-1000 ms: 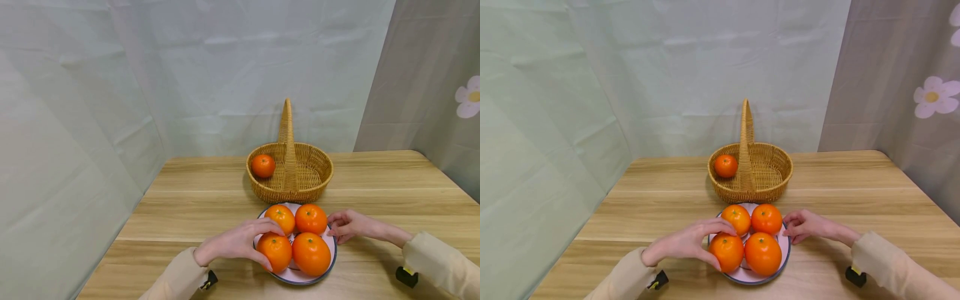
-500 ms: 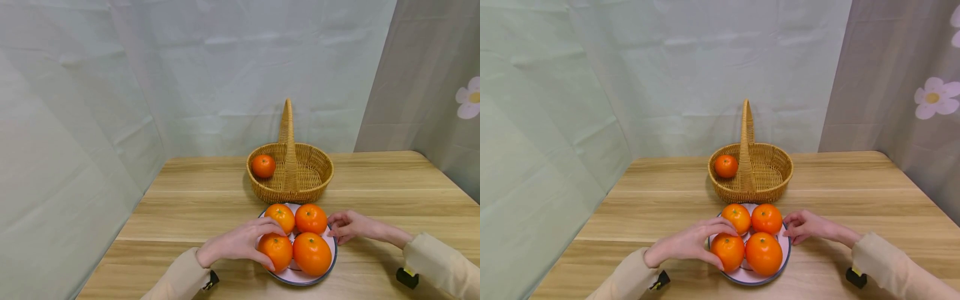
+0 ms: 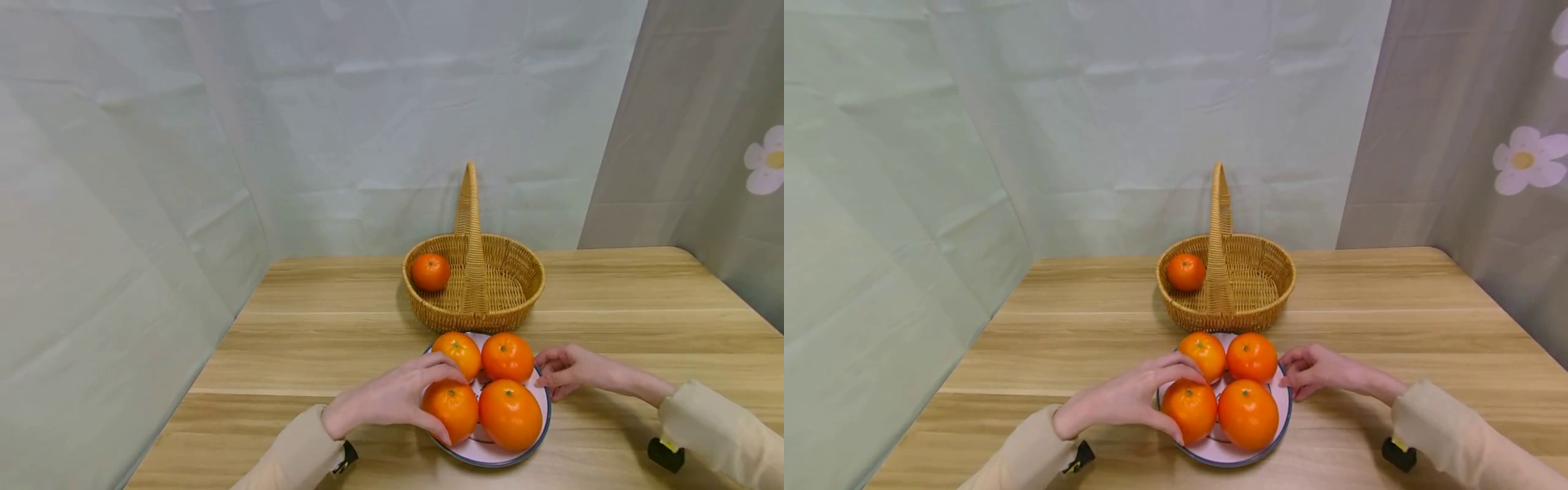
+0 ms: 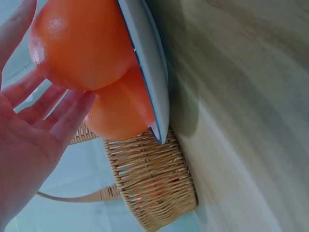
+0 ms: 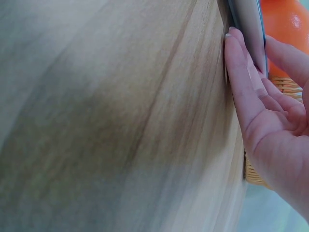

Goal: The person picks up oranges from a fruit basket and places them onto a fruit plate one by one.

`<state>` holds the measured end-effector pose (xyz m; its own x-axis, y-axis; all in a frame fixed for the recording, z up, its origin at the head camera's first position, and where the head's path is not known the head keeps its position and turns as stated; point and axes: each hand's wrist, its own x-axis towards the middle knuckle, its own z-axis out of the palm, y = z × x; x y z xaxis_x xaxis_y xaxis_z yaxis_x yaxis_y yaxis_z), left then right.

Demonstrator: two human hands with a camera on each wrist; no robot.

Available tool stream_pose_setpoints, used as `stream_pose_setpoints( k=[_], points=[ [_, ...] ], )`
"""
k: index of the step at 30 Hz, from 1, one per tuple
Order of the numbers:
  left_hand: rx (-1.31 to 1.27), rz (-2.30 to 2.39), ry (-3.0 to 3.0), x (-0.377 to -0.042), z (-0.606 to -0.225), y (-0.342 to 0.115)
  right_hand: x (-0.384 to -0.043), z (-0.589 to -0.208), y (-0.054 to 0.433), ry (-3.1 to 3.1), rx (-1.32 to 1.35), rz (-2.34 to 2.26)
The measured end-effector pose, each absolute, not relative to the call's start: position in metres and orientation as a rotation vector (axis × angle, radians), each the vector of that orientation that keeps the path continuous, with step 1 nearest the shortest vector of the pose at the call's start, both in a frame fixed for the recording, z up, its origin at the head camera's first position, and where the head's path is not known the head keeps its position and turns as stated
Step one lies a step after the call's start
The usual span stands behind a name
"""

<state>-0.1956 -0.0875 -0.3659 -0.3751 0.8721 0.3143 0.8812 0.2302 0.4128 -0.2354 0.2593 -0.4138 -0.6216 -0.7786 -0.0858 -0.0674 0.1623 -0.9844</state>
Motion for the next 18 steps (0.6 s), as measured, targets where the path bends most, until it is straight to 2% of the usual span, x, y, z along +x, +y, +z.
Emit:
stream_pose_setpoints(
  k=[18],
  points=[
    [-1.703,-0.956,-2.241,-0.218,-0.332,-0.092,-0.235,-0.413,0.259,1.823,-0.812,-1.512]
  ],
)
